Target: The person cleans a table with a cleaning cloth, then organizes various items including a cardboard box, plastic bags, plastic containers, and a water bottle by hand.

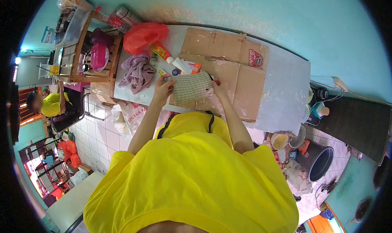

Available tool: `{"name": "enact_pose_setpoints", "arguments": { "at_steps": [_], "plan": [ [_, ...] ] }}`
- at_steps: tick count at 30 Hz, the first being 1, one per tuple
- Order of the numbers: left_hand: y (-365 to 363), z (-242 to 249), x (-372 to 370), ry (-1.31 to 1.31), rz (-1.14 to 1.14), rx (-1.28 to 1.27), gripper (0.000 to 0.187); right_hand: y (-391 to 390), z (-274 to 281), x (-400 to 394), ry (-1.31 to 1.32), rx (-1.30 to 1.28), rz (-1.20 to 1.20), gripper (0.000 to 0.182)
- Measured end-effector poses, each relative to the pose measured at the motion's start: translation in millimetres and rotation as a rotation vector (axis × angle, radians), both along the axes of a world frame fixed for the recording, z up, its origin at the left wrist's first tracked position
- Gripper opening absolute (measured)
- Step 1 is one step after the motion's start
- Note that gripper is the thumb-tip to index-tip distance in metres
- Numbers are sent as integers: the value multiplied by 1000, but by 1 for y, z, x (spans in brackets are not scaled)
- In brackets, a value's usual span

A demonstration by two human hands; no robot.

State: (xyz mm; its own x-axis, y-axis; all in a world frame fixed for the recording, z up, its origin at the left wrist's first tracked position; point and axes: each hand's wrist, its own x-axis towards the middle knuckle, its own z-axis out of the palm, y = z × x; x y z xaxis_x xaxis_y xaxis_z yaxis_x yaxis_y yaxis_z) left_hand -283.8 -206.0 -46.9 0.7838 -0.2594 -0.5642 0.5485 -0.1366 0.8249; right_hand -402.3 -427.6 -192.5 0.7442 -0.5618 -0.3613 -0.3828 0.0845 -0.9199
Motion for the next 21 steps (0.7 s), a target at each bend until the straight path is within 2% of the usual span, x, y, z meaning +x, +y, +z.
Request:
{"name": "enact_pose_setpoints", "arguments": {
  "at_steps": [1,4,7,10,13,16,17,19,20,21],
  "plan": [
    [7,-5,-1,-35,-21,123,42,3,2,-2,-53,-27,9,9],
    [13,-14,-22,-665,-239,998,45,14,31,-1,-30,-140,44,10],
    [-4,-10,-23,-741,-278,862,52,21,50,3,62,-272,88,12],
    [-29,-26,5,-1118,-324,777,55,21,43,8,-41,-503,-47,16],
    [-44,-51,40,-1290,-554,916,37,10,30,12,-27,-759,-13,28],
    [-43,-65,62,-940,-744,849,32,-7,24,12,68,-339,252,33],
    [-45,-69,60,-956,-619,764,29,-11,23,12,66,-376,179,34],
    [-53,-44,44,-970,-376,595,23,-15,37,11,67,-445,33,37],
    [-60,-40,36,-944,-428,501,23,-15,48,11,38,-223,-14,34],
    [-68,-36,25,-915,-481,407,23,-8,86,17,8,1,-64,31]
  ]
}}
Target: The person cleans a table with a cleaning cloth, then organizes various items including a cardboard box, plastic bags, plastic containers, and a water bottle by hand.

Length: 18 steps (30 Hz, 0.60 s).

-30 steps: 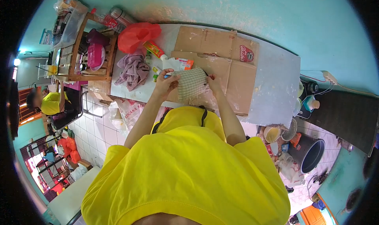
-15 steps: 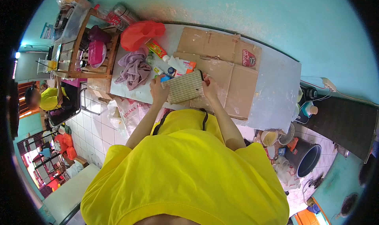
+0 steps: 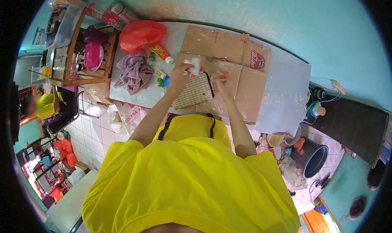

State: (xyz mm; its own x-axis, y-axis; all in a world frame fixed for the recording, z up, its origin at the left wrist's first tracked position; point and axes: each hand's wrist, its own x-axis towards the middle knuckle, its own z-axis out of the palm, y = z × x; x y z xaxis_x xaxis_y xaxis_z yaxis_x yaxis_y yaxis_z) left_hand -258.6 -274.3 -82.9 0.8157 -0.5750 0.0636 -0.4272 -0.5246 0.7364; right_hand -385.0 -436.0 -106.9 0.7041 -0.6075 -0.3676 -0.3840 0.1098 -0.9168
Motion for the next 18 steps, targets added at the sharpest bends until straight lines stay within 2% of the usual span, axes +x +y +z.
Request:
{"name": "enact_pose_setpoints", "arguments": {
  "at_steps": [1,4,7,10,13,16,18],
  "plan": [
    [-9,3,-10,58,-72,-51,24,4,20,3,-41,222,-52,28],
    [-40,7,-34,277,-131,-104,31,-3,16,11,-85,331,146,26],
    [-43,10,-38,72,-122,31,36,-17,-45,0,-228,53,-24,21],
    [-24,3,-26,-13,-473,162,29,-23,-46,-7,-199,-124,-258,20],
    [-19,-12,-16,-121,-611,148,28,-21,-45,-16,90,-269,-22,22],
    [-27,-25,-8,-118,-701,166,24,-7,-57,-18,76,-313,46,23],
    [-33,-30,-6,-93,-742,190,21,0,-64,-20,60,-147,129,21]
  ]
}}
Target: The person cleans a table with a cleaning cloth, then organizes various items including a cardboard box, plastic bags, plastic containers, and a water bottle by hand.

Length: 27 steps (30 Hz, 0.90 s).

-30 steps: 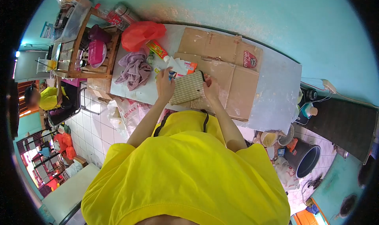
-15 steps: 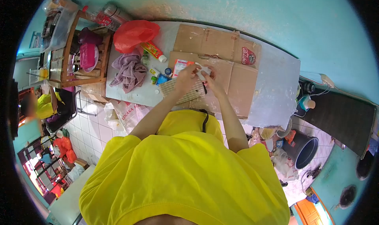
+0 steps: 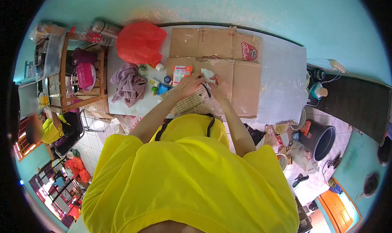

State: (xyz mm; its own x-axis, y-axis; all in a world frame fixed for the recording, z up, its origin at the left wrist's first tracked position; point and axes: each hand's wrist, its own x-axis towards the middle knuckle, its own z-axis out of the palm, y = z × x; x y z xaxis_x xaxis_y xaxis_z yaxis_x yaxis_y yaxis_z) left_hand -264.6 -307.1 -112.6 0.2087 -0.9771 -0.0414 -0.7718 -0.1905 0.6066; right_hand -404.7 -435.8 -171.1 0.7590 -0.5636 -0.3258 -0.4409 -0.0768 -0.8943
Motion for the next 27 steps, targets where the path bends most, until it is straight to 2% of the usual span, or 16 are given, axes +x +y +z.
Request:
{"name": "enact_pose_setpoints", "arguments": {
  "at_steps": [4,7,10,13,14,16,19,22,25,27],
  "plan": [
    [0,8,-4,47,45,-51,17,4,7,-1,-166,460,44,21],
    [4,17,-8,95,162,-125,16,-9,48,0,-101,673,140,23],
    [0,30,-16,165,269,-209,17,-7,67,1,-29,354,491,27],
    [-3,51,-28,159,291,-323,19,2,75,8,169,-86,551,23],
    [2,59,-30,144,296,-328,19,2,81,5,104,-288,594,22],
    [20,86,-30,116,305,-337,20,0,134,4,-35,-692,665,22],
    [44,117,-27,-55,117,-468,21,3,163,-4,-94,-911,842,22],
    [61,129,-35,-93,85,-405,23,17,190,-6,-275,-1034,860,14],
    [84,130,-43,-30,128,-332,22,21,208,-13,-435,-952,935,13],
    [100,137,-54,-36,231,-363,24,24,234,-14,-573,-876,881,20]
  ]
}}
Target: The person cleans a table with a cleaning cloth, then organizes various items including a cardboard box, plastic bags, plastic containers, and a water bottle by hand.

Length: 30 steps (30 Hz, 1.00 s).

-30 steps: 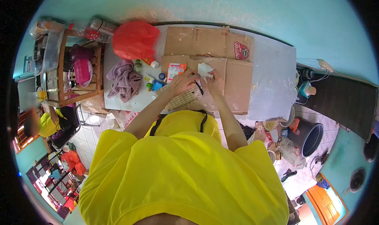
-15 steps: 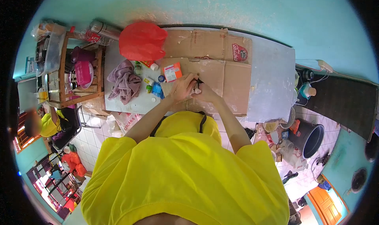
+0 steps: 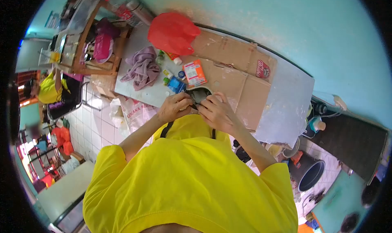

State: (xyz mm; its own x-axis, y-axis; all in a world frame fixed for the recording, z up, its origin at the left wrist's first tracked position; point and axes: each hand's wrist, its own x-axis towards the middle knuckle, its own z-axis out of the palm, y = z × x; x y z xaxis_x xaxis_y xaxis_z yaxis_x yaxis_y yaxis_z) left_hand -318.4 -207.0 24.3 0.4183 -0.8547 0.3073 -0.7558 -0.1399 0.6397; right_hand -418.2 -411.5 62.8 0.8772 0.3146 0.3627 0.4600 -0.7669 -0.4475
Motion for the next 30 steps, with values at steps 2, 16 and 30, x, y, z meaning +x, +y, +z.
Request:
{"name": "enact_pose_setpoints", "arguments": {
  "at_steps": [2,16,30],
  "plan": [
    [14,11,-13,16,102,-37,25,-1,9,4,-62,99,-35,27],
    [141,23,-33,148,711,8,19,142,-171,144,333,-352,-46,84],
    [219,2,61,10,635,-34,14,148,-198,170,306,-120,-16,40]
  ]
}}
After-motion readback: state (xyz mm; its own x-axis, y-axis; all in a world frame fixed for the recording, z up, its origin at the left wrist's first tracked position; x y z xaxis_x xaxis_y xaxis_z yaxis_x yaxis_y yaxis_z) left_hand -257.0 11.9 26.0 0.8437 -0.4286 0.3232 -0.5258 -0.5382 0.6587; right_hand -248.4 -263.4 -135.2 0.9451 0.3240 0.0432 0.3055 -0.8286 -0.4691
